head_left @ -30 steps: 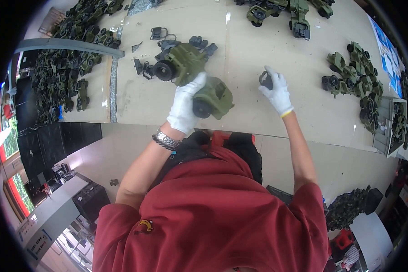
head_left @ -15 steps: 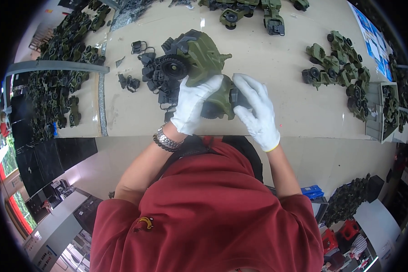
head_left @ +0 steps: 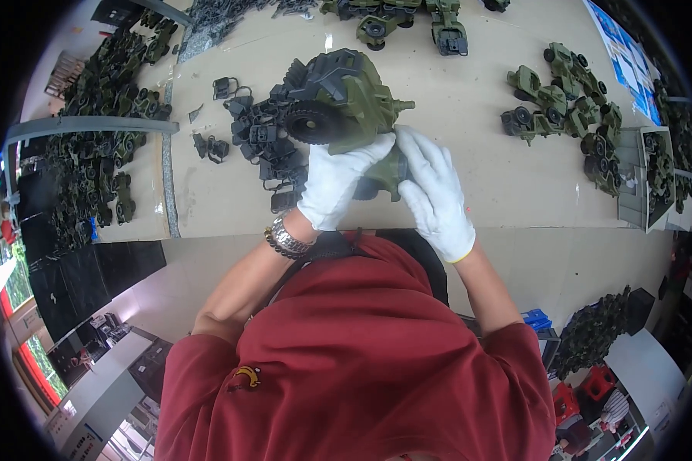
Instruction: The person assembles plastic toy tank models by hand from tank parts on a production workbench.
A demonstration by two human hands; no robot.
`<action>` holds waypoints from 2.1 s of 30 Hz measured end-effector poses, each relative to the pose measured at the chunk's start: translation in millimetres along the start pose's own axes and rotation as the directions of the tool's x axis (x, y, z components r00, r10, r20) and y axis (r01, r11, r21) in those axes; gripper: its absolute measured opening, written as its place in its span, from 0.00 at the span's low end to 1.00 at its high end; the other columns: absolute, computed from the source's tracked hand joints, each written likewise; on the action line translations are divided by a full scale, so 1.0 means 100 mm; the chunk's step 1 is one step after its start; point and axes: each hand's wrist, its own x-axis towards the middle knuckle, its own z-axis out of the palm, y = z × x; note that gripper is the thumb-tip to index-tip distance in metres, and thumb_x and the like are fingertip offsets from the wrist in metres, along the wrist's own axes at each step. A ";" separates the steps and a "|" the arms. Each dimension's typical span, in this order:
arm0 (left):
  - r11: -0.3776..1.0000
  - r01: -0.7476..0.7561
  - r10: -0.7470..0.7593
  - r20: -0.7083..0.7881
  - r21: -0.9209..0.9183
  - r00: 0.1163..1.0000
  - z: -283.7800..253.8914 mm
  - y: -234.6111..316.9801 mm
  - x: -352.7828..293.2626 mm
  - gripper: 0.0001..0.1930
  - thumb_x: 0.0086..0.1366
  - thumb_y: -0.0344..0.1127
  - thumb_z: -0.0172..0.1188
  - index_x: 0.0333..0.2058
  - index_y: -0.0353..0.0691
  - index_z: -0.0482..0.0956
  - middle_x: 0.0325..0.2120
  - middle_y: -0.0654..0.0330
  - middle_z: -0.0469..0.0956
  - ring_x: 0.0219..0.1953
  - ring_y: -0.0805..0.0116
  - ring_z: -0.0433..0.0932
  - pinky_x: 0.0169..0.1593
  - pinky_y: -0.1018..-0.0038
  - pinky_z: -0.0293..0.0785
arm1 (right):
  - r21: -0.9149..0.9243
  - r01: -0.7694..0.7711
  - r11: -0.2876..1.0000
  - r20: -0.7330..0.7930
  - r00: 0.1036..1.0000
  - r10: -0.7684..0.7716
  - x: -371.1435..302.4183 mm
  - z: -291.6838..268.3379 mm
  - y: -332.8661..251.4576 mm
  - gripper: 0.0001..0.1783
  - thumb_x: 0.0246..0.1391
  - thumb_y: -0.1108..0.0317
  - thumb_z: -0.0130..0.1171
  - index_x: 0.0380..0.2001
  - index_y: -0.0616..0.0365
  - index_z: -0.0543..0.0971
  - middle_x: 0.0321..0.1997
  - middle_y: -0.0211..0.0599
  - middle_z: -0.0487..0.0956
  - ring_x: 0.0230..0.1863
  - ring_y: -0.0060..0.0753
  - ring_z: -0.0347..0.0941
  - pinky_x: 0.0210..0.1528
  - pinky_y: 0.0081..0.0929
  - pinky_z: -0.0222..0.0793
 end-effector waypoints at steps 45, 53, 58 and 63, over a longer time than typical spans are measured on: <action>0.793 0.535 -0.510 0.163 -0.291 0.844 0.41 -0.52 1.81 0.27 0.67 0.48 0.62 0.58 0.38 0.71 0.53 0.47 0.76 0.54 0.48 0.77 0.59 0.56 0.74 | -0.928 0.118 0.354 0.302 0.795 0.526 -0.31 -1.50 3.21 0.56 0.46 0.69 0.62 0.76 0.50 0.43 0.48 0.35 0.74 0.49 0.36 0.73 0.47 0.37 0.66; 0.684 0.729 -0.701 0.257 -0.021 0.665 0.17 -1.08 0.54 0.29 0.65 0.40 0.67 0.61 0.37 0.70 0.54 0.54 0.77 0.53 0.60 0.78 0.56 0.63 0.75 | -0.664 -0.399 0.632 0.169 0.744 0.646 -0.33 -1.11 2.68 0.64 0.37 0.58 0.72 0.74 0.58 0.46 0.50 0.51 0.79 0.47 0.52 0.78 0.49 0.40 0.72; 0.865 0.502 -0.420 0.539 -0.004 0.730 -0.19 -0.78 0.37 0.47 0.59 0.48 0.72 0.69 0.34 0.57 0.67 0.51 0.62 0.69 0.59 0.61 0.70 0.62 0.58 | 0.649 -0.639 0.412 0.459 0.761 0.458 0.13 -0.10 1.07 0.52 0.47 0.73 0.72 0.72 0.61 0.53 0.65 0.39 0.70 0.62 0.33 0.68 0.64 0.31 0.67; 0.724 0.507 -0.338 0.401 -0.468 0.852 -1.26 -0.78 -0.05 0.40 0.56 0.41 0.71 0.65 0.39 0.63 0.60 0.52 0.71 0.57 0.56 0.75 0.61 0.59 0.73 | 0.756 -0.562 0.335 0.494 0.826 0.271 0.65 0.95 0.63 0.37 0.51 0.73 0.63 0.66 0.57 0.67 0.64 0.39 0.71 0.63 0.33 0.69 0.62 0.29 0.67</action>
